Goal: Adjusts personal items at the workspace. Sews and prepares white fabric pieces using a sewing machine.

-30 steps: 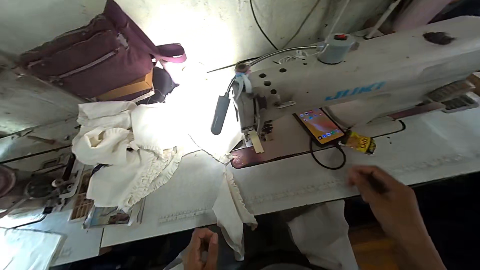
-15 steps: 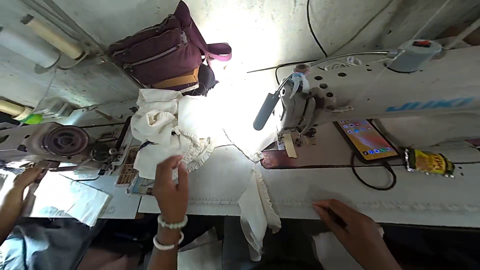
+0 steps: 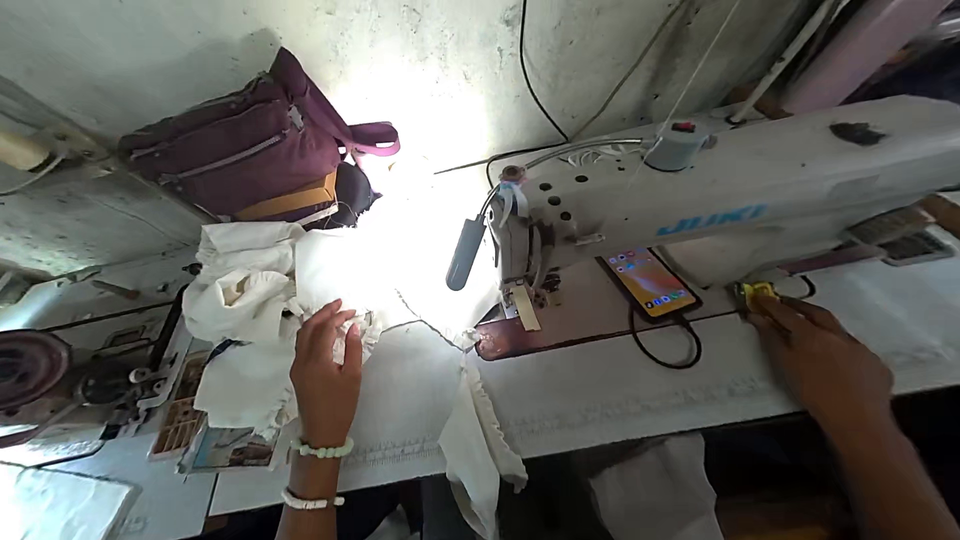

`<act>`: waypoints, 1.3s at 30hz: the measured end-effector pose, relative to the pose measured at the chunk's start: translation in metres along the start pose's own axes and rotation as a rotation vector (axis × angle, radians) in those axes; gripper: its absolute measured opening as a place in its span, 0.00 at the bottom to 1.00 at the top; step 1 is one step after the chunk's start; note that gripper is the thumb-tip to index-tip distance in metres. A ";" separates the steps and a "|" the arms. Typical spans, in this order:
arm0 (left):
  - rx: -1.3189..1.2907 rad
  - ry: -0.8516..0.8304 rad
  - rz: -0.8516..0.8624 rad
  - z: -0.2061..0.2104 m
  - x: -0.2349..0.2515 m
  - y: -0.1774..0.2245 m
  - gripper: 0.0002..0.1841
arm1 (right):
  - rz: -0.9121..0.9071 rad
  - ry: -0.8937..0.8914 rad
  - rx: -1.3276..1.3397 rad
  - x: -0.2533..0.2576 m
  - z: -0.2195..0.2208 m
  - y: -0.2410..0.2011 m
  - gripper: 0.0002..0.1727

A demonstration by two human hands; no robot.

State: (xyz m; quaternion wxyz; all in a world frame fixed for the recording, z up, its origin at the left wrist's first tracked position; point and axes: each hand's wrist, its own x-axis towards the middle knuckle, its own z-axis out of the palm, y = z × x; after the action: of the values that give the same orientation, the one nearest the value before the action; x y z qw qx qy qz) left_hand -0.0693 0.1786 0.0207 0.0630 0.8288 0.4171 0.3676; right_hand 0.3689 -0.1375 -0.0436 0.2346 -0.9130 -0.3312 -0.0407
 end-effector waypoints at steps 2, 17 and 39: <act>-0.026 0.025 0.004 0.002 -0.002 0.007 0.15 | 0.009 0.048 -0.013 0.004 0.012 0.001 0.18; -0.847 -0.674 0.118 0.011 -0.040 0.117 0.20 | -0.573 -0.143 0.807 -0.096 0.010 -0.163 0.09; 0.346 0.112 -0.043 -0.084 0.354 -0.022 0.20 | -0.579 -0.279 0.458 -0.065 0.075 -0.198 0.09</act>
State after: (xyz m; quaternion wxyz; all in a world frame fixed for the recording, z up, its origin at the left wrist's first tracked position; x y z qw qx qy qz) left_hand -0.0037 0.4367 0.2695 -0.0962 0.7965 0.4944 0.3345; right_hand 0.1887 -0.0085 -0.0452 0.3636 -0.7027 -0.6043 0.0941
